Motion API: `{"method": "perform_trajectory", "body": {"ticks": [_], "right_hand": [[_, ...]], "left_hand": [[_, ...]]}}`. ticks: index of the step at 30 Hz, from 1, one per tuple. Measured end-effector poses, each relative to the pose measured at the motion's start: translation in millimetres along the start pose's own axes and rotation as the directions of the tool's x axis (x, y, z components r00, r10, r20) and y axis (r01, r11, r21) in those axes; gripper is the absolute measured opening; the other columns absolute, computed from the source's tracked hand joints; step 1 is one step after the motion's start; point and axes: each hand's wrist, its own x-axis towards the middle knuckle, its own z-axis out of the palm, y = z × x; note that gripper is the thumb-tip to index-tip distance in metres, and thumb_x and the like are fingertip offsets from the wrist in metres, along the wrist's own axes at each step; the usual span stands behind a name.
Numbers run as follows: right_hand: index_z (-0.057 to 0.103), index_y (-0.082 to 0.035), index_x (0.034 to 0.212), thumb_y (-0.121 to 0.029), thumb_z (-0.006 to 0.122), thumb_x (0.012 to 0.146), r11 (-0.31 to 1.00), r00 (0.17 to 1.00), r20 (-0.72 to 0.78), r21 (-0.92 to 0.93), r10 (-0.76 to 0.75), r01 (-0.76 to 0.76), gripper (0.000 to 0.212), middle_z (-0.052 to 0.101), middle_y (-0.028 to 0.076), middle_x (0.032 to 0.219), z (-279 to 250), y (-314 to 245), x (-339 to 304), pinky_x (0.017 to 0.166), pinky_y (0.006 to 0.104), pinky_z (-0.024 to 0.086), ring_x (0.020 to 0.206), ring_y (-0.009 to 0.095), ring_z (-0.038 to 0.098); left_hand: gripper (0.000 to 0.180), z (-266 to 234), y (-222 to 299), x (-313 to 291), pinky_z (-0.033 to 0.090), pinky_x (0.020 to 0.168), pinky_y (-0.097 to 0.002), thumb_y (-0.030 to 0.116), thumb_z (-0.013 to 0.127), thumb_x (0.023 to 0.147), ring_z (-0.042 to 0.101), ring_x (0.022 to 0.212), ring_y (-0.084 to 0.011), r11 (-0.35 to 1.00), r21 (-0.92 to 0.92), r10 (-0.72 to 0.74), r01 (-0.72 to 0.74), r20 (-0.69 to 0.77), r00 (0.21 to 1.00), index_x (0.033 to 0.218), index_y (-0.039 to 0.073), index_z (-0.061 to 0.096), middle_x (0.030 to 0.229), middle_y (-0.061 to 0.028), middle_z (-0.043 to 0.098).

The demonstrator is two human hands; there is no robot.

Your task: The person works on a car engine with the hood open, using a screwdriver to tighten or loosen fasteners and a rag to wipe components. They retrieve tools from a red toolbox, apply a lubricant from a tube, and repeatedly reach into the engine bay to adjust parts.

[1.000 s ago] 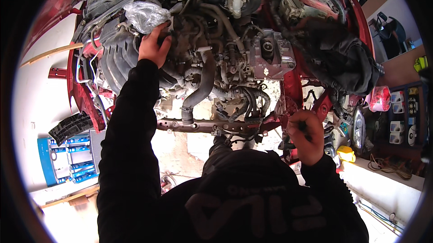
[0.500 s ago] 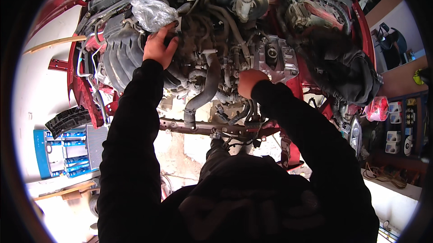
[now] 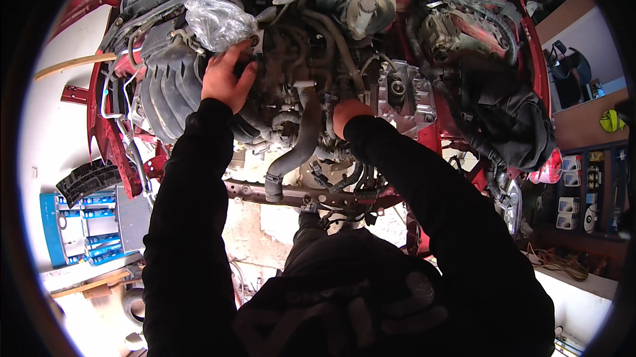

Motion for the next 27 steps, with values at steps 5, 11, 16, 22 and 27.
{"method": "perform_trajectory", "body": {"ticks": [5, 11, 16, 22, 27], "right_hand": [[0.081, -0.005, 0.119, -0.021, 0.062, 0.094, 1.000, 1.000, 0.011, -0.019, 0.020, -0.020, 0.035, 0.076, 0.022, 0.129, -4, 1, 2, 0.101, 0.0494, 0.061, 0.121, 0.039, 0.074], [0.082, -0.005, 0.118, -0.021, 0.063, 0.093, 1.000, 0.999, 0.028, 0.001, 0.031, -0.031, 0.035, 0.076, 0.022, 0.129, 0, 0, 5, 0.101, 0.0494, 0.061, 0.120, 0.038, 0.074], [0.081, -0.004, 0.117, -0.020, 0.062, 0.093, 0.994, 0.997, 0.053, -0.094, -0.052, 0.056, 0.035, 0.077, 0.022, 0.126, 2, 4, 8, 0.099, 0.0487, 0.061, 0.118, 0.038, 0.075], [0.077, 0.000, 0.110, -0.031, 0.067, 0.095, 0.984, 0.990, 0.016, -0.108, -0.141, 0.142, 0.036, 0.077, 0.027, 0.116, 0, 25, 7, 0.094, 0.0530, 0.062, 0.109, 0.042, 0.076], [0.068, -0.002, 0.118, -0.032, 0.074, 0.095, 0.867, 0.868, -0.162, -0.274, -0.469, 0.417, 0.039, 0.069, 0.019, 0.113, 1, 72, -10, 0.085, 0.0529, 0.060, 0.102, 0.041, 0.072]], "left_hand": [[0.047, -2, 2, 2, 0.047, 0.109, -0.0473, 0.025, 0.071, 0.097, 0.068, 0.114, -0.0373, 1.000, 0.014, 0.000, 0.000, 0.006, 1.000, 0.142, 0.015, 0.066, 0.114, -0.0111, 0.078], [0.047, -3, 3, 3, 0.046, 0.109, -0.0477, 0.025, 0.071, 0.097, 0.068, 0.114, -0.0370, 1.000, -0.015, -0.008, 0.008, 0.012, 1.000, 0.142, 0.014, 0.066, 0.114, -0.0113, 0.078], [0.049, -4, 3, 2, 0.045, 0.109, -0.0508, 0.028, 0.074, 0.095, 0.067, 0.114, -0.0390, 1.000, 0.026, 0.008, -0.008, -0.013, 1.000, 0.141, 0.015, 0.066, 0.118, -0.0133, 0.076], [0.048, -8, 6, 1, 0.047, 0.106, -0.0489, 0.026, 0.076, 0.092, 0.067, 0.115, -0.0401, 0.999, 0.002, 0.044, -0.044, -0.066, 0.997, 0.136, 0.009, 0.068, 0.117, -0.0173, 0.075], [0.046, -9, 8, 0, 0.047, 0.108, -0.0492, 0.025, 0.076, 0.091, 0.065, 0.117, -0.0415, 0.999, -0.020, 0.041, -0.044, -0.111, 0.993, 0.133, 0.005, 0.070, 0.122, -0.0206, 0.073]]}}
